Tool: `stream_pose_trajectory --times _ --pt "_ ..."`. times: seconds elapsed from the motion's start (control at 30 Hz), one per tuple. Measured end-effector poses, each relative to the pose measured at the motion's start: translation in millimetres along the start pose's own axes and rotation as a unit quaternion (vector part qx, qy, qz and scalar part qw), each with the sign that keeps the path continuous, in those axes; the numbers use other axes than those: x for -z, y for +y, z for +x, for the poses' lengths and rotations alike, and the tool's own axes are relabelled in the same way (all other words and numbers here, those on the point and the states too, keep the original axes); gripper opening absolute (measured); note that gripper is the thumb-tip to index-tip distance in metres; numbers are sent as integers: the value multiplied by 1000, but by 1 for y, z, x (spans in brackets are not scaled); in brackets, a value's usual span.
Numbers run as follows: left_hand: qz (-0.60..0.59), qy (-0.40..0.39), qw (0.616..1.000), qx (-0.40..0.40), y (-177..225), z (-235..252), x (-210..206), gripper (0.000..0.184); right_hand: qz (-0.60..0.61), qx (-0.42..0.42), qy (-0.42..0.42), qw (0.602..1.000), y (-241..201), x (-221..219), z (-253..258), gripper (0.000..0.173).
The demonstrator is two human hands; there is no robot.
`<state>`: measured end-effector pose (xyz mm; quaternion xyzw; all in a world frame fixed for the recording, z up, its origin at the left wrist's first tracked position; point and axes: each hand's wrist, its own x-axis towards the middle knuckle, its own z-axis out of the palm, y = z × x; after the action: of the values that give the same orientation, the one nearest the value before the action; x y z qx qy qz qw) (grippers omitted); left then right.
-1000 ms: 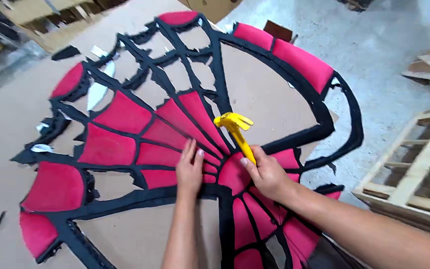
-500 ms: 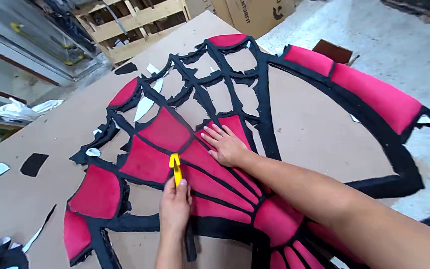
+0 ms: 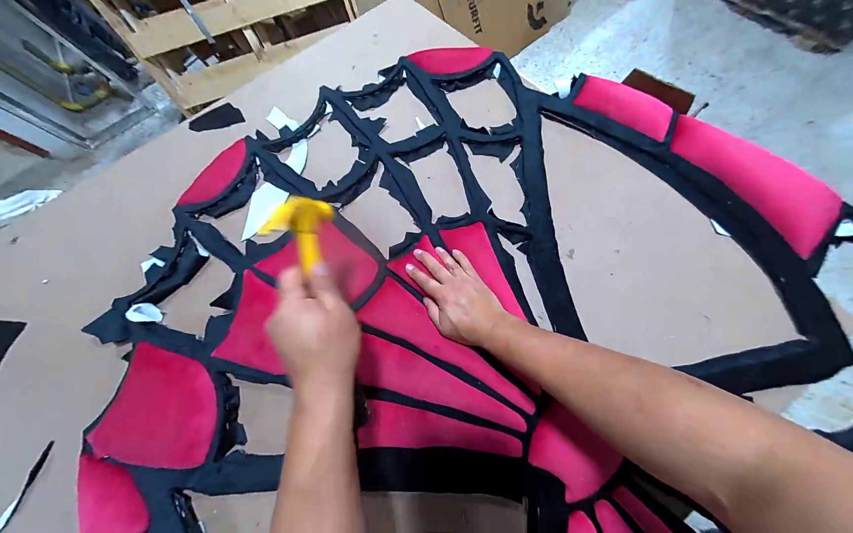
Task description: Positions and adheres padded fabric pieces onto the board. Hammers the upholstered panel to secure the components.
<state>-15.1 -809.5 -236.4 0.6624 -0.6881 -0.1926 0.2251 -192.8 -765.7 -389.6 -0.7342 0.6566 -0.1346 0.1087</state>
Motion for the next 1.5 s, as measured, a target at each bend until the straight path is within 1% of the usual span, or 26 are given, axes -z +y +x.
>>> stream_pose_trajectory --times 0.07,0.1,0.13,0.2,0.27,0.3,0.4,0.47,0.5,0.57,0.63,0.67,0.77,0.83,0.93,0.97,1.0,1.07,1.13,1.17,1.2,1.27,1.3,1.33,1.43,1.5 --pt "-81 136 987 -40 4 2 9 46 0 -3 -4 1000 -1 1 0 58" --pt "-76 159 984 -40 2 -2 0 48 5 -3 -2 1000 -1 1 0 58" --pt "-33 138 989 -30 -4 -9 -18 51 8 -4 -4 1000 -1 2 -1 58" --pt "72 -17 997 22 -22 -15 -56 51 11 -6 -9 1000 -1 3 -1 57" --pt "85 -131 986 58 -23 3 -44 49 11 -5 -8 1000 -3 2 -1 57" --pt "61 -113 991 42 -17 13 -24 48 8 -5 -4 1000 -1 1 -1 57" --pt "-77 75 994 -23 2 24 29 49 6 -7 -4 1000 -2 0 -1 58" --pt "-107 131 985 -31 2 17 12 49 8 -4 -1 1000 -2 0 -1 57" --pt "-69 92 993 -18 -6 9 -11 50 13 -3 -2 1000 -2 0 -1 57" --pt "43 -75 996 38 -20 5 -53 52 17 -5 -6 1000 -1 1 0 56" --pt "63 -190 978 64 -20 24 -43 54 18 -4 4 1000 -3 -1 -3 56" --pt "41 -171 983 50 -11 33 -25 53 17 -4 14 1000 0 -2 -3 56" --pt "-95 15 995 0 5 29 22 50 16 -8 4 1000 -2 -1 -3 56" --pt "-97 69 993 -5 1 12 4 50 16 -6 9 1000 -2 -1 -2 56" --pt "74 -99 991 44 -20 -5 -57 50 19 -6 14 1000 0 -2 -2 54" --pt "104 -156 980 64 -20 -1 -55 51 23 -4 17 1000 -3 -4 -4 55" --pt "95 -164 980 64 -14 7 -43 50 20 -5 18 1000 -3 -4 -2 55" --pt "19 -69 997 33 -6 11 -14 49 11 -9 19 1000 0 -5 -3 57" --pt "-46 43 998 20 -8 3 -12 48 5 -7 21 1000 -1 -6 -3 57" --pt "-41 53 997 23 -12 -3 -27 49 5 -7 20 1000 -1 -6 -3 56" --pt "-4 12 999 34 -16 -8 -45 51 8 -9 19 1000 -1 -5 -3 56" --pt "85 -139 984 65 -21 -1 -64 52 20 -10 19 1000 -1 -3 -3 54" --pt "91 -180 977 70 -19 8 -55 51 26 -9 19 999 -2 -3 -5 55" --pt "73 -165 982 63 -16 15 -40 50 26 -9 19 999 0 -4 -5 55" --pt "-35 10 999 27 -13 21 -8 49 22 -9 23 999 0 -4 -4 55" --pt "-27 16 999 30 -18 10 -26 50 21 -9 21 1000 -2 -3 -3 55"
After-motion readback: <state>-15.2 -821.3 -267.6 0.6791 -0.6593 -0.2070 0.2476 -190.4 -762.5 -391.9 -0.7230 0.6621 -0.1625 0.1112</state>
